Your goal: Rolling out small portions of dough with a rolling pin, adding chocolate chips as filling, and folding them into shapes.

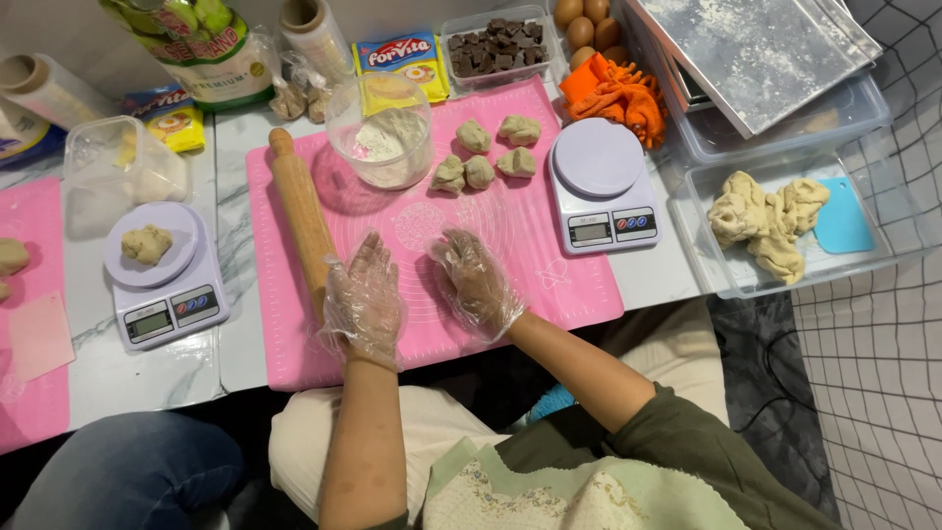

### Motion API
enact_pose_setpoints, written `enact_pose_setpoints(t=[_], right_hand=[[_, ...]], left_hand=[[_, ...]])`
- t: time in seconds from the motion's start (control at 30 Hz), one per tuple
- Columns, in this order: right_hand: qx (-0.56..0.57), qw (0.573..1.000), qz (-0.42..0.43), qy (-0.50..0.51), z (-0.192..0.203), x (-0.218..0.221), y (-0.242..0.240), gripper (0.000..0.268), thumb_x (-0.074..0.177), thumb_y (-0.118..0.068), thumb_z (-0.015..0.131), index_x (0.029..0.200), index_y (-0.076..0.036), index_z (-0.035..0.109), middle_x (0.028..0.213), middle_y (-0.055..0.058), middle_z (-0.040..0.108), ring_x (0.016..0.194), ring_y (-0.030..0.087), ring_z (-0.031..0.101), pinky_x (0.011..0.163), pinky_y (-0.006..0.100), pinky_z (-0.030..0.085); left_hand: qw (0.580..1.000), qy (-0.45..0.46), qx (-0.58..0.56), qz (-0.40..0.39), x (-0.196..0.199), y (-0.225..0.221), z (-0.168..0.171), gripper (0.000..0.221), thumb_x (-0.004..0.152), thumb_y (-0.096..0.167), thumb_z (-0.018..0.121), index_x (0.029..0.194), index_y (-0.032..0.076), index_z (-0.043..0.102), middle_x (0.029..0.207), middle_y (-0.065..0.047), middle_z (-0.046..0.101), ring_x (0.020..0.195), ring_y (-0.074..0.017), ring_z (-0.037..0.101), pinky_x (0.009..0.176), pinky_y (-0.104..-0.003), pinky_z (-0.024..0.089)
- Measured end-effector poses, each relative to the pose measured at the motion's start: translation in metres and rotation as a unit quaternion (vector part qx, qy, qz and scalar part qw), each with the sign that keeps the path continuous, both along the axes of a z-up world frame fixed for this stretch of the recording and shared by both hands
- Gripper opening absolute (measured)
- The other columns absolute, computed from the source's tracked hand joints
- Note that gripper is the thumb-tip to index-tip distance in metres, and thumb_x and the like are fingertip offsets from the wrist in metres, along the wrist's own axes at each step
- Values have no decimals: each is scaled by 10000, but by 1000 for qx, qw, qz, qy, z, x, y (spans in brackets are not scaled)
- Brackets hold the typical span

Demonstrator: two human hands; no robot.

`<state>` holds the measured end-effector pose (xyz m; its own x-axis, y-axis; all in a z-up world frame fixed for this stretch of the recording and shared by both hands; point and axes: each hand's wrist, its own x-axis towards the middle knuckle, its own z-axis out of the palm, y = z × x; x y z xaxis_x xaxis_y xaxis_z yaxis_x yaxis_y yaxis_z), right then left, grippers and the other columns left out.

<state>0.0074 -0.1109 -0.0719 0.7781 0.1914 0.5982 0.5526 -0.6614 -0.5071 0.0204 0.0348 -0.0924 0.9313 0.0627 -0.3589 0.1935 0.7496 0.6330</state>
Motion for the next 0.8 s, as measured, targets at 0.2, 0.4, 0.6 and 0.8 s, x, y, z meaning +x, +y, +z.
enact_pose_setpoints(t=[0.2,0.4,0.6,0.8], right_hand=[[72,987,144,-2,1,5,-6,140,684,86,497,678,-45,449,831,68,568,968,271,497,972,428,342],[162,926,51,336,17,10,-2,404,745,-426,605,1128,-366,492,1047,44,570,981,189,568,813,307,484],[480,790,74,375,-21,17,-19,370,909,-260,298,1186,-104,488,1240,86,484,1220,203,361,1040,353,232],[380,847,41,369,16,-5,2,342,870,-222,362,1124,-106,559,1160,152,515,1164,251,412,1018,350,266]], left_hand=[[999,-18,-1,35,-2,-5,-2,688,796,590,298,1260,100,430,1378,-170,229,1316,-300,107,1069,-415,50],[865,23,495,-83,-19,-30,38,336,798,-38,376,1129,-2,418,1296,-81,418,1215,-208,381,1032,-257,282],[982,74,171,-30,-36,-54,56,645,845,535,175,1299,113,352,1392,-207,171,1289,-358,81,1060,-458,35],[958,163,223,-77,-40,-65,81,799,770,659,200,1283,74,379,1274,-236,388,1194,-334,364,1034,-437,224]])
